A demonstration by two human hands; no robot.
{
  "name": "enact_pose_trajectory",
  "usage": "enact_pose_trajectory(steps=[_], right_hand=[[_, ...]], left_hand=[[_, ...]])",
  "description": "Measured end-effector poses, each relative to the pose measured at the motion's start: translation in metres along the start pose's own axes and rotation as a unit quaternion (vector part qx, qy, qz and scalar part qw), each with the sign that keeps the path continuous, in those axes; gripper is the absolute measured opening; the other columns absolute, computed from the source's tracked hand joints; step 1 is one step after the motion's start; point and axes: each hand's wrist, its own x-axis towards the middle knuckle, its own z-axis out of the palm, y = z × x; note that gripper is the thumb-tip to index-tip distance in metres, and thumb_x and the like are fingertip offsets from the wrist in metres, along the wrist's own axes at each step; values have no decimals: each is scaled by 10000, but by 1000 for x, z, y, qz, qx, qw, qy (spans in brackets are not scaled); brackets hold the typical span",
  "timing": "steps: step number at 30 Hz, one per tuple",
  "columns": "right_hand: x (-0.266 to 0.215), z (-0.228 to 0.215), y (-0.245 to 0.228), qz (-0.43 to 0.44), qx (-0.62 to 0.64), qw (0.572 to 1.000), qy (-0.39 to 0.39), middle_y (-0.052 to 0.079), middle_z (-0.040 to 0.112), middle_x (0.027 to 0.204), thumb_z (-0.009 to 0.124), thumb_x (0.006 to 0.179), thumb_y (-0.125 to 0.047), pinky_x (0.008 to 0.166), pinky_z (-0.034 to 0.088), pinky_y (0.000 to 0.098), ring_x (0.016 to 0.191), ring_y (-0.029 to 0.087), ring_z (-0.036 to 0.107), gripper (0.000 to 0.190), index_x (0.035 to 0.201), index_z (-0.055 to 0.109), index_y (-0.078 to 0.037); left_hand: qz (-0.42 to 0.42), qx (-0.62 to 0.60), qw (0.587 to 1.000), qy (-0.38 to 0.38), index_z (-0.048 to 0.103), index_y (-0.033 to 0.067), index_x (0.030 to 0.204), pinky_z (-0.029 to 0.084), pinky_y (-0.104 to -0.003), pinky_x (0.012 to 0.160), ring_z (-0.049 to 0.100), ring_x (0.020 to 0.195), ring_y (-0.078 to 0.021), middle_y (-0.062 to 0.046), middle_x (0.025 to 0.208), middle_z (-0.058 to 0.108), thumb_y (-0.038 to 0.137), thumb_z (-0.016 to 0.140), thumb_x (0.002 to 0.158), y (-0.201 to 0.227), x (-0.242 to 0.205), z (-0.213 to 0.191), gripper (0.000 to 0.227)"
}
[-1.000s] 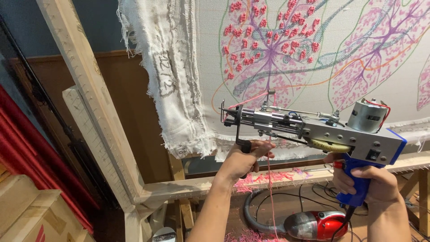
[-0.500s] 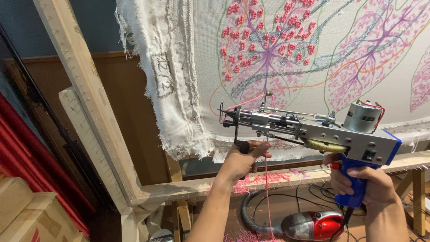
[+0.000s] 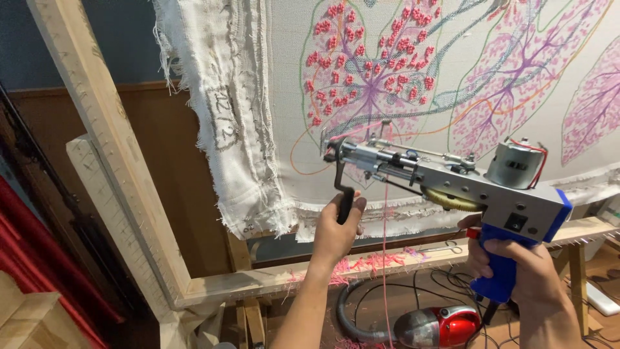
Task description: Using an electric tufting gun to create a patterned rug on a stretched canvas.
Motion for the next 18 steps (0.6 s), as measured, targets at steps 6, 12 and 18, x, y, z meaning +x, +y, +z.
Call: enact_pose_trajectory(steps=[6,12,18], right_hand=[[-1,16,-11,11,6,1000,-10,130,499,579,454,657,-48,395,354,277,433,147,445,553,1192,482,90],[-1,25,-3,22,-73,996,36,135,557,674,559,788,-108,418,394,281,490,153,495,431,1187,488,37],[2,31,2,21,-95,994,48,138,555,704,561,818,-177,391,404,275,499,153,501,436,1182,476,48]], left_hand=[[87,4,996,3,561,78,1068,332,-233,422,452,483,-71,-4,681,554,255,388,933,-19,9,9,282],[94,-41,994,28,559,66,1091,351,-230,456,439,500,-61,1,690,524,295,394,929,-34,23,8,326],[42,-92,994,41,557,72,1118,442,-211,578,582,716,-78,-42,988,650,173,407,915,-41,27,12,271]])
